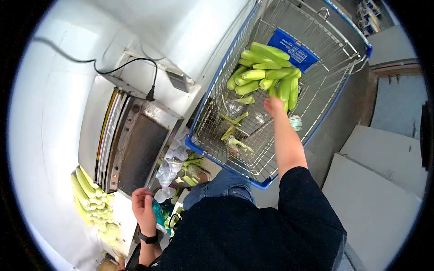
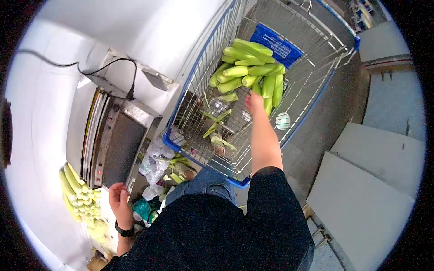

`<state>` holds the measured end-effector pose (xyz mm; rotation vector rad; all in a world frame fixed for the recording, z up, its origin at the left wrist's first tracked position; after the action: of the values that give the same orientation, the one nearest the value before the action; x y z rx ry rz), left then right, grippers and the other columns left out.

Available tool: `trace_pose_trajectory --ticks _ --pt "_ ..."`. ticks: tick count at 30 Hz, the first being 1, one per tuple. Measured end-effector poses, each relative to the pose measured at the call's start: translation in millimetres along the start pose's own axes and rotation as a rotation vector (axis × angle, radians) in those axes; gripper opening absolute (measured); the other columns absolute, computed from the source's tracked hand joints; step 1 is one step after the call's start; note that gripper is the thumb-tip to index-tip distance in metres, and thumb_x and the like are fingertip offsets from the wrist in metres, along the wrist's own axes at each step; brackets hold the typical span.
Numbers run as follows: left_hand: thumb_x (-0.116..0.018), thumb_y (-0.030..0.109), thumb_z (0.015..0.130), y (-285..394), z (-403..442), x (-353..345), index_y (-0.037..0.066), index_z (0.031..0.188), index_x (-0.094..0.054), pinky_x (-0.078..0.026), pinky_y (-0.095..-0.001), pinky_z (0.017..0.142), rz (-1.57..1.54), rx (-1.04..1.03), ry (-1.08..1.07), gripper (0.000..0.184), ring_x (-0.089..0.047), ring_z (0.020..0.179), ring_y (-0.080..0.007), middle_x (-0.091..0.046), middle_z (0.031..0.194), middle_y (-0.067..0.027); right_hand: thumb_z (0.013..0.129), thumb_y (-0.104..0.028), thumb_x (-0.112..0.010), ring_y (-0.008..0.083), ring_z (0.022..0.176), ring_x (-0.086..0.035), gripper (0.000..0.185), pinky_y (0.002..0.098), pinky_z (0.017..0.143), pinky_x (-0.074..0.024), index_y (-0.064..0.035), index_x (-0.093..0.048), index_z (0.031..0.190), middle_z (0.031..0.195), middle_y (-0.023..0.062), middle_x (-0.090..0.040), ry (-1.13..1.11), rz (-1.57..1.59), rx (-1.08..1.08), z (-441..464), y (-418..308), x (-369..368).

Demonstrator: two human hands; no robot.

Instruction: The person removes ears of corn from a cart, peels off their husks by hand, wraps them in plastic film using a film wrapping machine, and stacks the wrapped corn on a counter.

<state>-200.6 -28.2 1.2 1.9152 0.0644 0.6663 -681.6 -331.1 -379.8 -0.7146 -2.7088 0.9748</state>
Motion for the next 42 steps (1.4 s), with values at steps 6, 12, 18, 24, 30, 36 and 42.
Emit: trace_pose_trajectory --ticks 6,12,18,24,30,36,42 --pt "-0.059 0.006 0.095 28.4 5.7 -77.0 0.002 0.115 -0.058 -0.045 -0.0247 0.08 0.065 0.186 -0.191 0.02 -0.056 0.088 -0.0104 -0.062 0.099 -0.0041 0.09 -0.031 -0.067 0.026 0.082 -0.06 0.041 0.0362 0.078 -0.0517 -0.0006 -0.064 0.117 0.099 0.0114 -0.067 0.35 0.053 0.216 83.0 -11.4 2.1" --pt "-0.059 0.005 0.095 26.8 9.7 -107.6 0.001 0.117 -0.058 -0.045 -0.0251 0.083 0.151 0.249 -0.257 0.022 -0.058 0.091 -0.0103 -0.064 0.1 -0.0042 0.087 -0.032 -0.073 0.0296 0.117 -0.055 0.053 0.0443 0.094 -0.0462 -0.0098 -0.055 0.132 0.132 0.0101 -0.059 0.241 0.493 -0.033 161.0 -57.4 2.9" --pt "-0.059 0.005 0.095 17.0 4.2 -114.0 0.002 0.117 -0.058 -0.046 -0.0254 0.083 0.173 0.281 -0.248 0.022 -0.059 0.092 -0.0105 -0.065 0.101 -0.0039 0.082 -0.043 -0.077 0.0245 0.107 -0.055 0.055 0.038 0.086 -0.047 -0.012 -0.058 0.124 0.127 0.0073 -0.058 0.276 0.511 -0.127 160.4 -79.3 -7.1" --pt "-0.059 0.004 0.095 6.0 -6.9 -125.0 0.002 0.121 -0.056 -0.047 -0.026 0.083 0.074 0.286 -0.383 0.026 -0.058 0.094 -0.0107 -0.064 0.105 -0.0049 0.087 -0.038 -0.071 0.0169 0.095 -0.058 0.039 0.0324 0.078 -0.0503 -0.0149 -0.059 0.116 0.109 0.0028 -0.063 -0.181 0.894 -0.156 22.7 -62.9 -29.7" --pt "-0.059 0.019 0.099 -0.6 1.5 -136.0 0.006 0.141 -0.04 -0.049 -0.0354 0.093 -0.234 0.19 -0.469 0.047 -0.059 0.107 -0.0186 -0.057 0.124 -0.0084 0.085 -0.016 -0.074 0.0216 0.121 -0.055 0.054 0.0371 0.099 -0.0483 -0.0133 -0.049 0.133 0.131 0.0045 -0.057 -0.796 0.548 0.011 -225.8 -4.3 -78.3" --pt "-0.06 0.028 0.099 -28.9 -51.0 -71.7 0.012 0.143 -0.033 -0.052 -0.043 0.093 -0.899 0.23 0.089 0.054 -0.056 0.118 -0.0248 -0.051 0.133 -0.0089 0.066 -0.014 -0.09 0.0276 0.133 -0.047 0.1 0.0435 0.107 -0.0428 -0.0082 -0.033 0.147 0.145 0.0111 -0.047 -1.437 -0.145 0.079 -417.7 72.9 -104.1" --pt "-0.073 0.012 0.088 -73.1 -205.6 61.2 0.01 0.142 -0.038 -0.049 -0.0317 0.093 -0.683 -0.09 0.306 0.064 -0.057 0.109 -0.0147 -0.055 0.119 -0.0037 0.074 -0.046 -0.084 0.0282 0.131 -0.048 0.108 0.047 0.101 -0.0474 -0.0047 -0.024 0.153 0.146 0.0173 -0.043 -1.836 -0.334 -1.133 -546.7 131.7 -124.8"
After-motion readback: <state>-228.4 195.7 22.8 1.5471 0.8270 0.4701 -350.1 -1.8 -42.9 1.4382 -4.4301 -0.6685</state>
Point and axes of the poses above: each hand's wrist, its own z-axis towards the middle knuckle, its own x-axis out of the back of the hand, y = z × x, the point moved 4 cm from there along z, towards the middle knuckle
